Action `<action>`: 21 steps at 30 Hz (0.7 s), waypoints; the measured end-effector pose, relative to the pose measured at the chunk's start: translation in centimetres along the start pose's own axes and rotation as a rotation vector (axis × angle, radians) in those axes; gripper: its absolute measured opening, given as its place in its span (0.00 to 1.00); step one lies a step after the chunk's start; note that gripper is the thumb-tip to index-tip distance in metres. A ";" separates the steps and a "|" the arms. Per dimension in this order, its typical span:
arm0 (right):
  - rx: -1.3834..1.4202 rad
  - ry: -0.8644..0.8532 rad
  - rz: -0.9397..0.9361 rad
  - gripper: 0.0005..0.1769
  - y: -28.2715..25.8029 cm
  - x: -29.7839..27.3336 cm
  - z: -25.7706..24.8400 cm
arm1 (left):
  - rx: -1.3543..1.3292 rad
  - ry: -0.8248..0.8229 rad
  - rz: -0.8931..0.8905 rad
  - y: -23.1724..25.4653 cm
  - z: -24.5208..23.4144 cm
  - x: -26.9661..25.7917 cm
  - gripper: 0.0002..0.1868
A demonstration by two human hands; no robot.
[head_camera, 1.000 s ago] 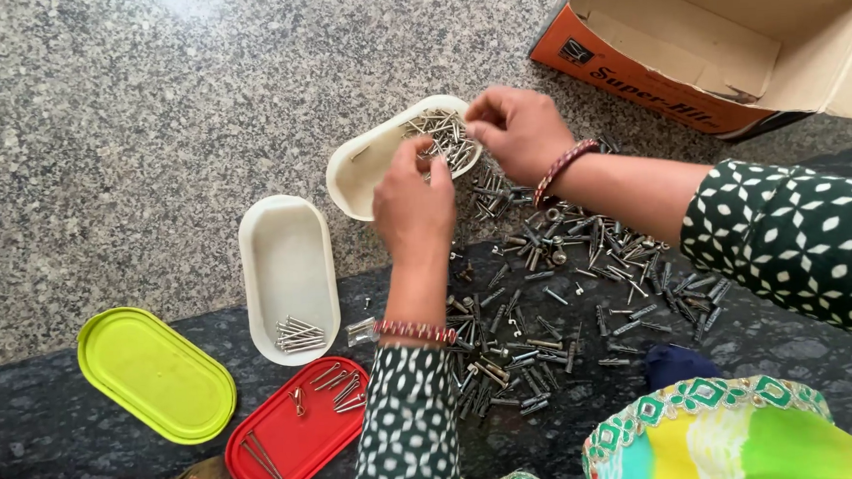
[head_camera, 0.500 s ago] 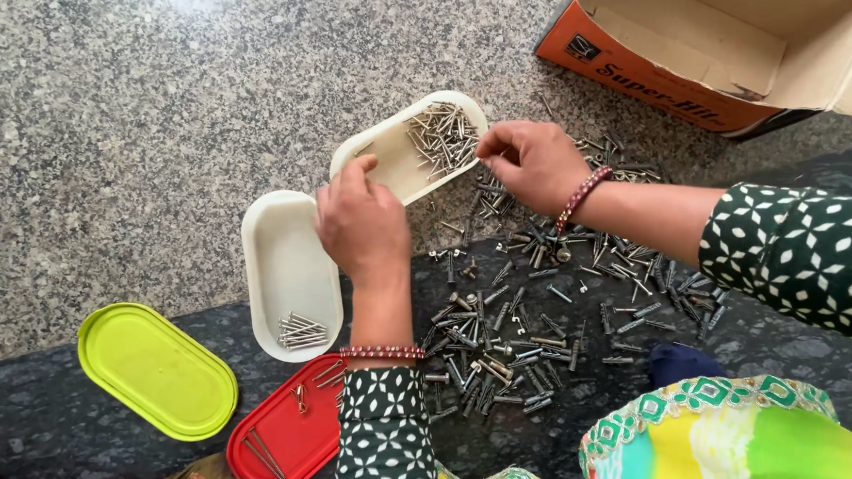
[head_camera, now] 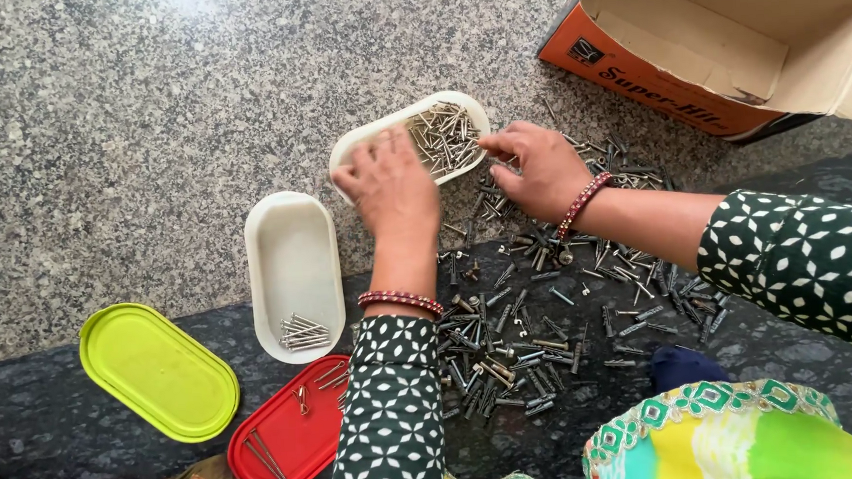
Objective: The person picks up screws and washers from a pile on the floor, fits the washers onto the screws, and places the assembled hardware into separate plastic containers.
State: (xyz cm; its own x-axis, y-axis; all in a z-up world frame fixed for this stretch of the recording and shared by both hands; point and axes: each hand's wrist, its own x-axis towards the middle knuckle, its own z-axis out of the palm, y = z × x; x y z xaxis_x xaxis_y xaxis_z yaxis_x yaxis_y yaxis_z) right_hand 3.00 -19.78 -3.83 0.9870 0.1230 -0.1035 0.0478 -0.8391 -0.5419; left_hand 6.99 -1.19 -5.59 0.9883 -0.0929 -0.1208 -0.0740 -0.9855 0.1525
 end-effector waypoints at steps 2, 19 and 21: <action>0.023 -0.004 0.004 0.19 0.1 0.0 -0.1 | -0.031 -0.013 0.026 0.8 0.2 0.0 0.31; 0.093 -0.033 -0.007 0.10 0.0 -2.0 -0.7 | -0.404 -0.288 -0.009 -1.7 -4.4 -7.6 0.09; 0.087 -0.031 -0.057 0.08 0.5 -2.3 -0.7 | -0.346 -0.081 0.072 -1.1 -3.0 -8.3 0.07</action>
State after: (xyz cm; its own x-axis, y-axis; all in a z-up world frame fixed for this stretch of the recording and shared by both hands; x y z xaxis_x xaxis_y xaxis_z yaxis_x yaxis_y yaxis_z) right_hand 0.83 -20.81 -3.29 0.9777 0.1871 -0.0955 0.0891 -0.7813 -0.6177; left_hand -0.72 1.11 -1.81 0.9676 -0.1845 -0.1726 -0.0797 -0.8711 0.4847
